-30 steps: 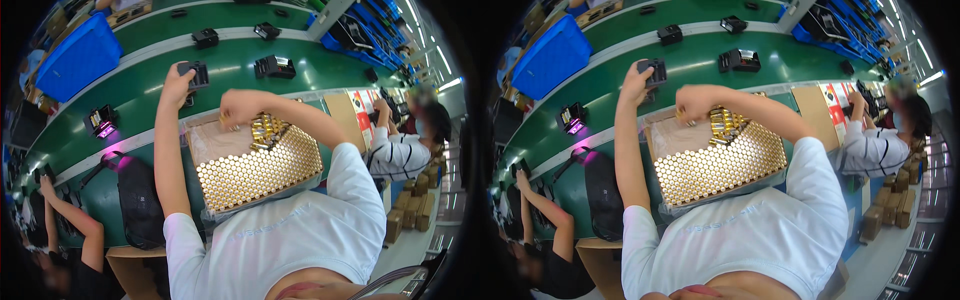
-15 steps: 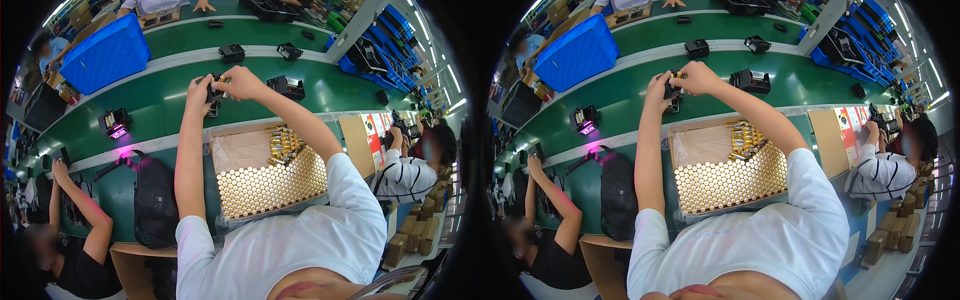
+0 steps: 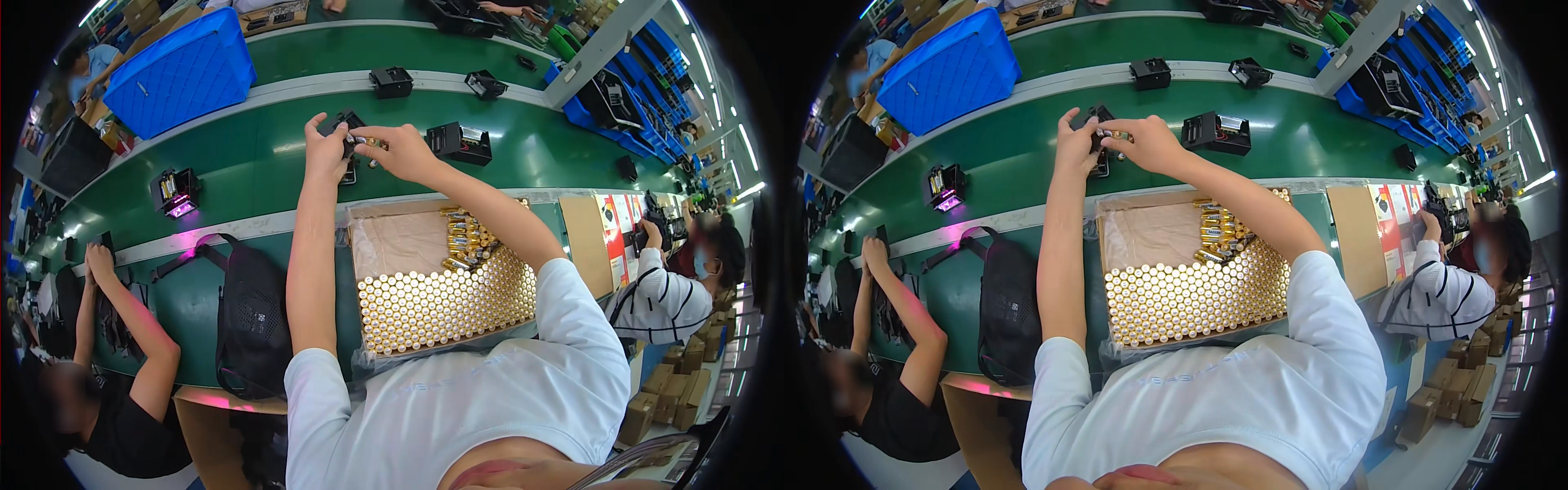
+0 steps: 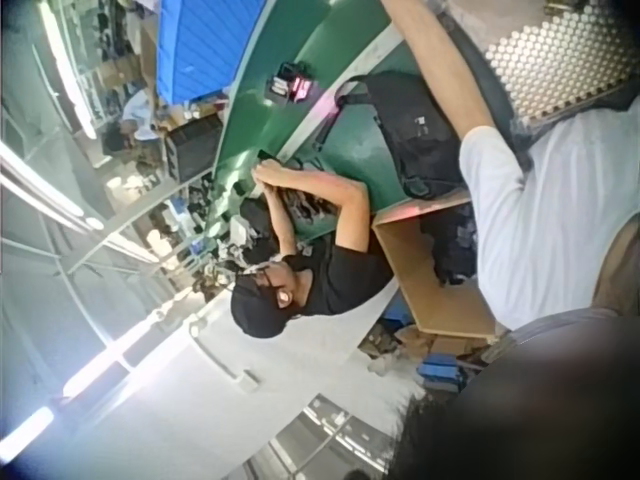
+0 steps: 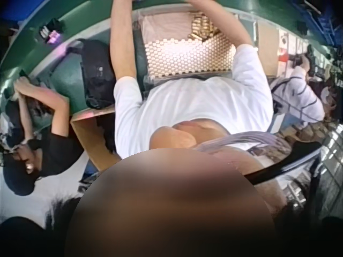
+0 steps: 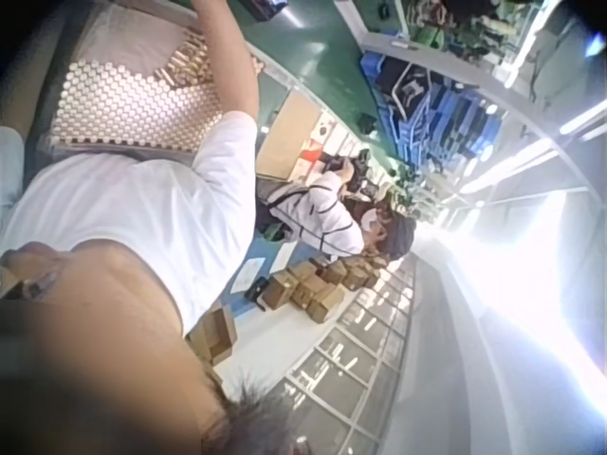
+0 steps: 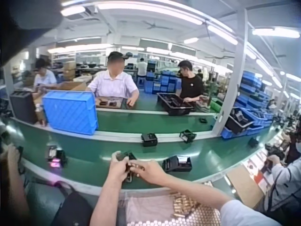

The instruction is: Assembling small cylindrical components into plastic housings on a factory assembly line.

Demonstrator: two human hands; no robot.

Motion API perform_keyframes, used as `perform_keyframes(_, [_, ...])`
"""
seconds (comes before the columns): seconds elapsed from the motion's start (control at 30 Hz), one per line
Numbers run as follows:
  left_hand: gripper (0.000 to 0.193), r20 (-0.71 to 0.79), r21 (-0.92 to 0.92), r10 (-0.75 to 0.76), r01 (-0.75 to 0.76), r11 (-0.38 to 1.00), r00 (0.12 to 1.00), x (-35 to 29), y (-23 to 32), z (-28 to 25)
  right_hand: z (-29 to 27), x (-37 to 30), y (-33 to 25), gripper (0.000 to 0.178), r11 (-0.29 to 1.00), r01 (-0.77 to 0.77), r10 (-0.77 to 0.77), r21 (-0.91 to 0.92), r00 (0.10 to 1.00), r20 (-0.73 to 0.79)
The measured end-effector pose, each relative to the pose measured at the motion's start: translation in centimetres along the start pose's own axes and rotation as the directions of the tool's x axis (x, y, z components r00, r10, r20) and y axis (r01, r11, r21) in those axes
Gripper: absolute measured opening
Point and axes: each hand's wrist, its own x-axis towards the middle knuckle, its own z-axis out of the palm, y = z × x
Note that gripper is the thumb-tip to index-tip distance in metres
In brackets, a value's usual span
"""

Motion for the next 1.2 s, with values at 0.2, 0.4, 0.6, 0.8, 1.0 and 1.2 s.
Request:
perform_keyframes(0.2, [0.057,0.013,-0.037,-0.073,0.074,0.997,0.997,0.9,0.6,-0.2,-0.1,1.3,-0.4,0.035,0.995,-0.097,0.095,0.023,0.992,0.077])
perform_keyframes(0.4, [0.065,-0.018,-0.087,-0.158,0.156,0.984,0.987,0.1,1.2,0.0,-2.6,3.1,-2.1,0.041,0.943,-0.326,0.306,0.064,0.927,0.214])
perform_keyframes(0.6, [0.073,0.105,0.057,-0.119,0.114,0.992,0.987,-0.8,1.8,0.0,-1.3,6.5,1.3,0.044,0.983,-0.021,0.019,-0.182,1.0,-0.01])
perform_keyframes(0.8, [0.079,0.159,0.071,-0.101,0.09,0.993,0.982,-0.4,1.7,-0.3,0.8,8.0,2.4,0.045,0.966,-0.062,0.056,-0.251,0.998,-0.03])
perform_keyframes(1.0, [0.071,0.118,0.179,-0.03,0.009,0.984,0.993,-0.9,2.3,-0.3,-0.7,8.0,2.0,0.046,0.918,-0.303,0.377,-0.257,0.868,0.323])
perform_keyframes(1.2, [0.067,0.098,0.505,0.096,-0.133,0.853,0.991,-0.9,2.4,-1.1,0.2,6.2,2.4,0.044,0.855,-0.514,0.448,0.067,0.797,0.406])
